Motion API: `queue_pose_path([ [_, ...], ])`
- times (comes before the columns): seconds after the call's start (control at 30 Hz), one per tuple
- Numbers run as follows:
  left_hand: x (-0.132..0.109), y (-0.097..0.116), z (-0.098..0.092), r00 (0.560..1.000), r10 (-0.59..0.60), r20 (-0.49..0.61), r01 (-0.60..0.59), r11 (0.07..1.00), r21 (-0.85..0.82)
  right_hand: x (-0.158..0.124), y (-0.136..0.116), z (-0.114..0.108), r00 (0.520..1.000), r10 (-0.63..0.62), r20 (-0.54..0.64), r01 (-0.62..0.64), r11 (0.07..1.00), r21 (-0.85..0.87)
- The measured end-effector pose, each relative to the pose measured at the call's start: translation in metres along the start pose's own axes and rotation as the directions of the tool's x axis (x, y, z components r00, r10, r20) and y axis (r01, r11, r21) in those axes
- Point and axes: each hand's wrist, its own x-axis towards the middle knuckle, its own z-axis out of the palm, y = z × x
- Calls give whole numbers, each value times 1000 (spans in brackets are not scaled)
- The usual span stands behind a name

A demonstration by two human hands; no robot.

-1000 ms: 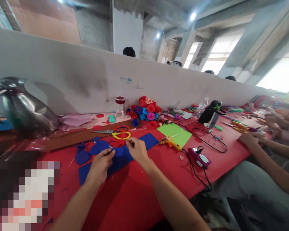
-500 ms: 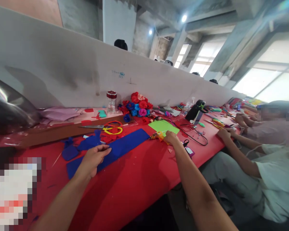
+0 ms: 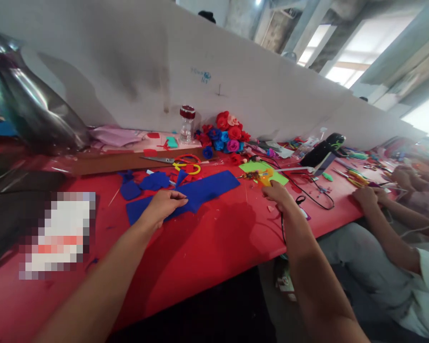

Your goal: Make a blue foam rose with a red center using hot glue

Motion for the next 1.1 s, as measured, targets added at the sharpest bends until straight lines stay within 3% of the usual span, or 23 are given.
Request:
queue_pose_path([
  [0.13, -1, 3, 1, 997, -4, 78, -8, 988, 153, -44, -2, 1, 984, -98, 152, 49, 952, 302],
  [0.17, -2, 4, 1, 995, 1, 97, -20, 980, 196, -55, -3, 2, 960, -156, 234, 24, 873, 487],
  [0.23, -2, 5, 0, 992, 8, 129, -41, 966, 255, -73, -6, 7, 917, -239, 318, -47, 730, 682],
  [0.33, -2, 4, -2, 985, 2, 173, -49, 963, 265, -93, -12, 19, 902, -281, 329, -99, 604, 791],
  [0.43, 0, 0, -3, 975, -1, 222, -50, 973, 226, -107, -17, 33, 885, -304, 352, -146, 537, 831],
  [0.57, 5, -8, -1, 972, 20, 234, -67, 978, 197, -121, -22, 44, 876, -329, 353, -70, 638, 767],
  [0.8, 9, -11, 1, 973, 63, 223, -132, 942, 309, -134, -21, 55, 877, -347, 331, 143, 848, 510],
  [0.93, 8, -8, 1, 972, 59, 229, -138, 927, 349, -137, -21, 64, 884, -380, 272, 252, 878, 406],
  [1.1, 6, -6, 1, 974, 64, 216, -144, 915, 376, -141, -23, 72, 828, -496, 262, 393, 846, 360],
])
